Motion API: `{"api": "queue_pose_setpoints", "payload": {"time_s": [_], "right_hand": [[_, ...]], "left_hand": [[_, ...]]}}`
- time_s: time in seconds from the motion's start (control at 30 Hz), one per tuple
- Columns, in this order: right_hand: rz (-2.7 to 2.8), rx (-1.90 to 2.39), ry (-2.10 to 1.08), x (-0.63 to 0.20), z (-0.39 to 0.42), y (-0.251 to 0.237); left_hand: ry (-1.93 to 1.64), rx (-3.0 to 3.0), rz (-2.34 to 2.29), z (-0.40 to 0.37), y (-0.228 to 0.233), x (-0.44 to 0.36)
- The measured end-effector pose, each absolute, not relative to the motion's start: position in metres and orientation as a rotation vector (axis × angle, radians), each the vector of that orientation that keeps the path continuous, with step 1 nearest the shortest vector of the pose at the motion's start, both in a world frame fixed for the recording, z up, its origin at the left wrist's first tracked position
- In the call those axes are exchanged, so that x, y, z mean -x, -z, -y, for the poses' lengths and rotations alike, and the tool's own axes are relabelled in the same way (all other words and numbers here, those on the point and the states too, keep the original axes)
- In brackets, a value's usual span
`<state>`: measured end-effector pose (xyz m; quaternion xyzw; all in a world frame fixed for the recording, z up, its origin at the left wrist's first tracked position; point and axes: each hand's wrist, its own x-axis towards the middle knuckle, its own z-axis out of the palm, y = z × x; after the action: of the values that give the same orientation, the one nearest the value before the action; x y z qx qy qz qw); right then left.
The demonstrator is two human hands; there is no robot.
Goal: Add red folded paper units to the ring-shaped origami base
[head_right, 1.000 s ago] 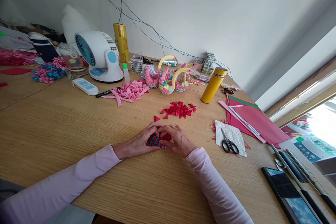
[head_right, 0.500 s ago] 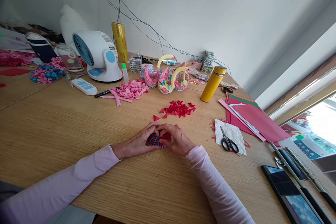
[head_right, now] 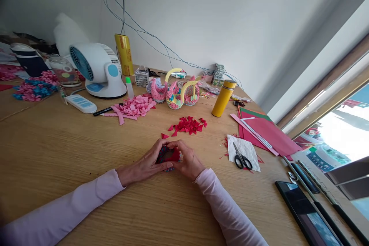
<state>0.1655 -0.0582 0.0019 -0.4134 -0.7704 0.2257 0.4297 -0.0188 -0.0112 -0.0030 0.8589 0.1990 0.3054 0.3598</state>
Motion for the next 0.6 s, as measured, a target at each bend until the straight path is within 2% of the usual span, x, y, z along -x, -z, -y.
{"api": "queue_pose_setpoints", "payload": {"time_s": [0.13,0.2,0.3,0.6], "right_hand": [[1.759,0.967,-0.745,-0.18,0.054,0.005],[1.652,1.111,-0.756,-0.198,0.047,0.008],[1.404,1.52,-0.485,-0.235,0.031,0.013],[1.173,1.886,-0.181,-0.292,-0.025,0.021]], "left_hand": [[-0.811,-2.306,-0.561,0.008,-0.001,0.011],[-0.816,-2.371,-0.595,0.006,0.0,0.008],[-0.845,-2.482,-0.586,0.004,0.003,0.004],[-0.803,-2.523,-0.563,0.001,0.007,-0.009]]}}
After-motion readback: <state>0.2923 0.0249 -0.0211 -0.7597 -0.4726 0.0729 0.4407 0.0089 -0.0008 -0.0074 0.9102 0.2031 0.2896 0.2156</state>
